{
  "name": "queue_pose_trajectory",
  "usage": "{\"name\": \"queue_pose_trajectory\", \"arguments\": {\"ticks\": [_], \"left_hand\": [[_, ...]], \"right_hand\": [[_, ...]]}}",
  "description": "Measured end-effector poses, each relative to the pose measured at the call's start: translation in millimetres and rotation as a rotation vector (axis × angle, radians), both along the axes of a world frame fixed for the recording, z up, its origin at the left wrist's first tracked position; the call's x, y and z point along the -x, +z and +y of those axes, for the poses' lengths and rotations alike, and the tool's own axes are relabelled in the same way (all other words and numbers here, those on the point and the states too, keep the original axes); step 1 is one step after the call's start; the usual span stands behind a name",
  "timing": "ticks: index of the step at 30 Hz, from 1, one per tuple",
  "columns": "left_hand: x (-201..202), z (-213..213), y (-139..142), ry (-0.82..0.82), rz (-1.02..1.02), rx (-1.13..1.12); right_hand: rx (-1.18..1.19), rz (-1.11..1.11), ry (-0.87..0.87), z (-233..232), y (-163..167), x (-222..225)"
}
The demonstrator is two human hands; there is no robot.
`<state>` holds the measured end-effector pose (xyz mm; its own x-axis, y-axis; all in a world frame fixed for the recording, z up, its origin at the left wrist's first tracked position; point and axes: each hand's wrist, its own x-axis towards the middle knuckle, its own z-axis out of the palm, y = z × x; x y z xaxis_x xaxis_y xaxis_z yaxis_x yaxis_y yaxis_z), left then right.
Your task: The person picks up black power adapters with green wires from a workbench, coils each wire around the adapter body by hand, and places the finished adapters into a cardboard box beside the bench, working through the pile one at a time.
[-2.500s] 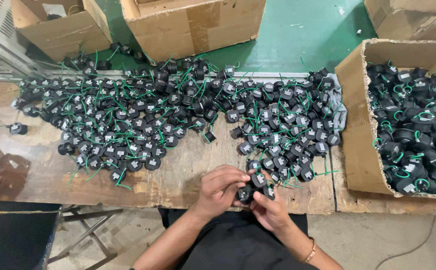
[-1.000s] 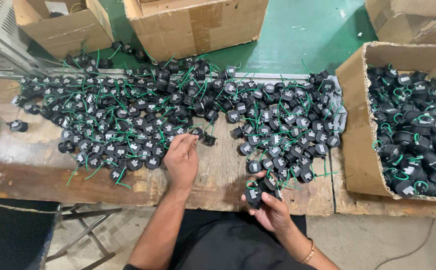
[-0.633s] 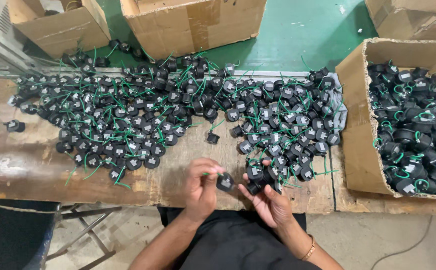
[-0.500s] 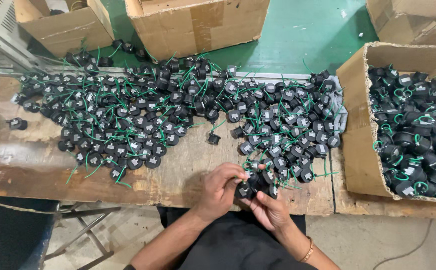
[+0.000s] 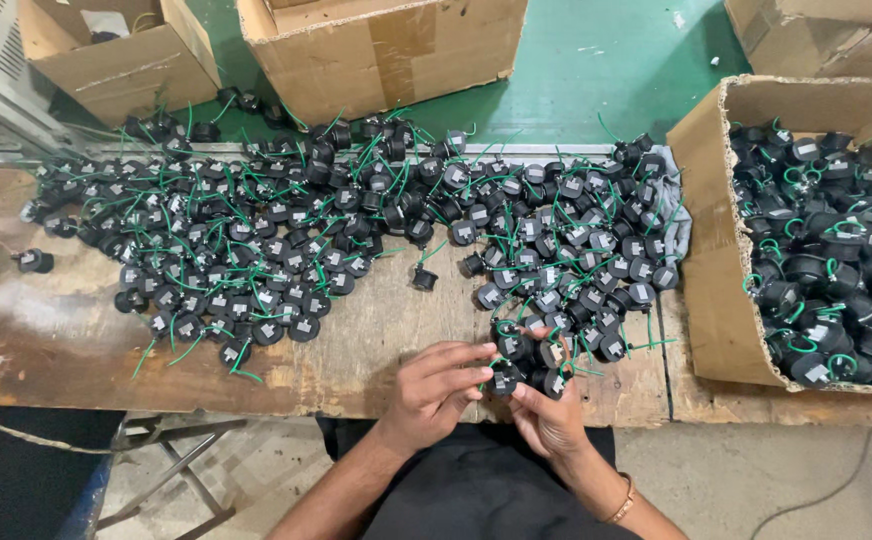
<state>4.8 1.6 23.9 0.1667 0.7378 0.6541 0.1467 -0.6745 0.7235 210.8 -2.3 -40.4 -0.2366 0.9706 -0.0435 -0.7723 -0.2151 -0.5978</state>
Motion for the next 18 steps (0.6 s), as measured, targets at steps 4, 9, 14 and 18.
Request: {"name": "queue_pose_trajectory", "arguments": {"ticks": [4, 9, 14, 18], "left_hand": [[-8.4, 0.3, -15.1, 0.003, -0.131, 0.172], [-23.2, -5.4, -28.0, 0.006, -0.380, 0.459], [-2.6, 16.7, -27.8, 0.104, -0.297, 0.257], [21.7, 58.6, -20.6, 0.383, -0.098, 0.208]], "right_hand": [[-0.141, -0.180, -0.026, -2.2, -2.6, -1.7], [-0.207, -0.234, 0.010, -3.5, -0.5, -0.9], [-0.127, -0.052, 0.037, -4.8, 2.6, -3.1], [-0.050, 0.192, 0.116, -3.8, 0.0, -7.9]]}}
